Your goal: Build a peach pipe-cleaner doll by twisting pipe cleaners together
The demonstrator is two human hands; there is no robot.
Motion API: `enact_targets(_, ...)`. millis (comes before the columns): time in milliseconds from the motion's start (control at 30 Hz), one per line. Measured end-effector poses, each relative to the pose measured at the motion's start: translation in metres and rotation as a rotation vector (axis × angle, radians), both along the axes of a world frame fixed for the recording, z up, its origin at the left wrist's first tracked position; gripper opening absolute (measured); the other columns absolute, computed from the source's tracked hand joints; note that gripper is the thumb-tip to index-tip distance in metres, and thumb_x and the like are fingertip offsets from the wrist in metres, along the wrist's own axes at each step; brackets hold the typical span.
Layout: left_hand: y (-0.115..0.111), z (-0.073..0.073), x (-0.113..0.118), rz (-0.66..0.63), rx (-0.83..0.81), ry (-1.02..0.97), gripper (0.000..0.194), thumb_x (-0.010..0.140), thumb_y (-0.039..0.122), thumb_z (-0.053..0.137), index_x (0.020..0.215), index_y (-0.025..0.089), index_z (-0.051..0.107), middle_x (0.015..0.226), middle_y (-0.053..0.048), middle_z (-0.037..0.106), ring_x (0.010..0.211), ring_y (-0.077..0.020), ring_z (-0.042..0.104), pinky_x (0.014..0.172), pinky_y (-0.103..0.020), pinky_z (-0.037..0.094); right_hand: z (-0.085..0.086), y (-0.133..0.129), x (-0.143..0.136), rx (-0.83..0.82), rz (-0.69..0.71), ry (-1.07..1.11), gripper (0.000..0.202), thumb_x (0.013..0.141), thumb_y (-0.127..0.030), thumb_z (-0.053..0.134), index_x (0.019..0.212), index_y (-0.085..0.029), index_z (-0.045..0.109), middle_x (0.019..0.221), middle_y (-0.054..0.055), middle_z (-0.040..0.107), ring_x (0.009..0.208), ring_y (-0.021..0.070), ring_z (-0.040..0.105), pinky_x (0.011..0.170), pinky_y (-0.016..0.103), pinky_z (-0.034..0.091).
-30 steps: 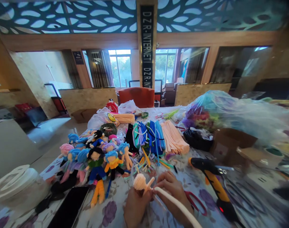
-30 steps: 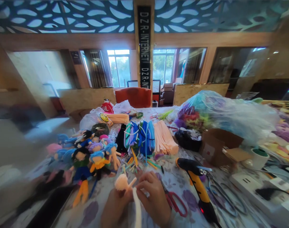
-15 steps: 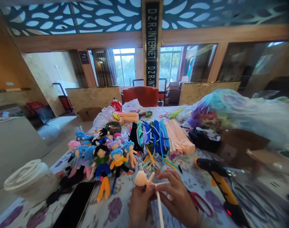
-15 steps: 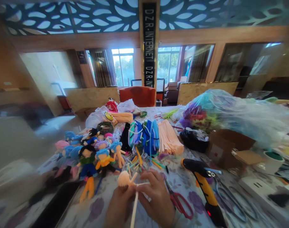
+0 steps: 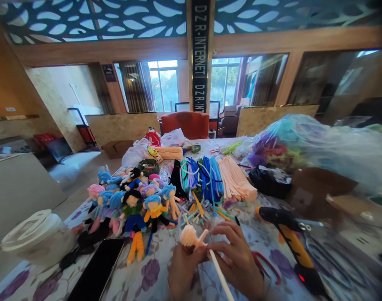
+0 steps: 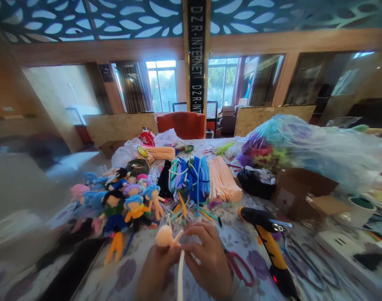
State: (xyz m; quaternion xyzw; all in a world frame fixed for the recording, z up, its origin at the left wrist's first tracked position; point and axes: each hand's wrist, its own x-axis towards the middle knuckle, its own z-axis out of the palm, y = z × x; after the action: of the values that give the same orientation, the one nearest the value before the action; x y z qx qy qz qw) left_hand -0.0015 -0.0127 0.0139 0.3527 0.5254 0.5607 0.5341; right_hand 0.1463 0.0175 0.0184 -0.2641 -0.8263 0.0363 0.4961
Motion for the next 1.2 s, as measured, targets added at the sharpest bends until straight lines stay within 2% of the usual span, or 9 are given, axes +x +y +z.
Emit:
enact_targets(100, -0.001, 0.007, -0.003, 0.031, -0.051, 0.225, 0.016, 0.056, 0.022, 0.076, 0.053, 0.011, 0.066, 0.045, 0.002, 0.053, 0.049, -0.011, 0.047, 0.045, -0.02, 0.035, 0.0, 0.0, 0.0, -0.02, -0.032, 0.009, 0.017, 0.076, -0.008, 0.06, 0.081, -0.024, 0.062, 0.087, 0.004, 0.056, 0.093, 0.0221, 0.051, 0.089, 0.045, 0.042)
enact_targets(167, 0.0, 0.007, -0.004, 0.041, -0.043, 0.275, 0.016, 0.055, 0.021, 0.075, 0.05, 0.012, 0.064, 0.043, 0.004, 0.049, 0.047, -0.0103, 0.044, 0.044, -0.02, 0.034, 0.001, -0.001, 0.0, -0.024, -0.054, 0.005, 0.013, 0.076, -0.011, 0.06, 0.077, -0.023, 0.061, 0.079, 0.002, 0.054, 0.083, 0.0199, 0.052, 0.087, 0.045, 0.042)
enact_targets(267, 0.001, 0.001, -0.005, 0.013, -0.001, 0.264, 0.017, 0.058, 0.023, 0.073, 0.05, 0.012, 0.063, 0.045, 0.004, 0.05, 0.048, -0.0104, 0.045, 0.045, -0.02, 0.035, 0.003, -0.001, -0.001, -0.025, -0.073, -0.009, 0.01, 0.078, -0.014, 0.06, 0.073, -0.023, 0.061, 0.075, 0.002, 0.053, 0.078, 0.0188, 0.052, 0.084, 0.042, 0.043)
enact_targets(400, 0.003, -0.015, -0.006, -0.065, 0.031, 0.151, 0.023, 0.06, 0.031, 0.074, 0.052, 0.011, 0.064, 0.048, 0.0, 0.056, 0.05, -0.0125, 0.05, 0.048, -0.022, 0.039, 0.007, -0.001, -0.001, -0.051, -0.074, -0.013, 0.013, 0.08, -0.017, 0.058, 0.068, -0.023, 0.06, 0.074, 0.002, 0.054, 0.078, 0.0194, 0.051, 0.085, 0.042, 0.043)
enact_targets(567, 0.006, -0.027, -0.007, -0.1, 0.087, 0.066, 0.02, 0.061, 0.028, 0.075, 0.056, 0.011, 0.066, 0.05, 0.001, 0.054, 0.051, -0.0115, 0.049, 0.047, -0.021, 0.038, 0.005, -0.002, 0.001, -0.078, -0.064, -0.021, 0.013, 0.081, -0.016, 0.057, 0.07, -0.022, 0.059, 0.076, 0.003, 0.053, 0.08, 0.0201, 0.05, 0.085, 0.043, 0.042)
enact_targets(867, 0.001, -0.003, -0.007, -0.068, 0.04, 0.296, 0.015, 0.063, 0.023, 0.067, 0.052, 0.013, 0.062, 0.047, 0.003, 0.05, 0.05, -0.0111, 0.044, 0.046, -0.021, 0.035, 0.0, 0.002, 0.001, -0.063, -0.047, -0.033, 0.01, 0.081, -0.018, 0.058, 0.072, -0.022, 0.06, 0.077, 0.002, 0.054, 0.081, 0.0196, 0.05, 0.086, 0.042, 0.04)
enact_targets(1000, 0.001, -0.003, -0.006, -0.058, 0.034, 0.31, 0.013, 0.063, 0.024, 0.065, 0.055, 0.013, 0.063, 0.049, 0.002, 0.051, 0.051, -0.0119, 0.044, 0.046, -0.021, 0.035, -0.002, 0.002, 0.001, -0.086, -0.069, -0.049, 0.011, 0.082, -0.022, 0.058, 0.071, -0.022, 0.061, 0.077, 0.003, 0.054, 0.082, 0.0206, 0.05, 0.084, 0.041, 0.04)
enact_targets(1200, 0.002, -0.007, -0.005, -0.114, 0.091, 0.308, 0.018, 0.064, 0.028, 0.063, 0.054, 0.014, 0.06, 0.049, 0.002, 0.05, 0.051, -0.0131, 0.045, 0.048, -0.023, 0.036, -0.002, 0.003, 0.0, -0.104, -0.056, -0.027, 0.01, 0.082, -0.017, 0.059, 0.073, -0.021, 0.059, 0.076, 0.002, 0.055, 0.081, 0.0197, 0.05, 0.081, 0.039, 0.04)
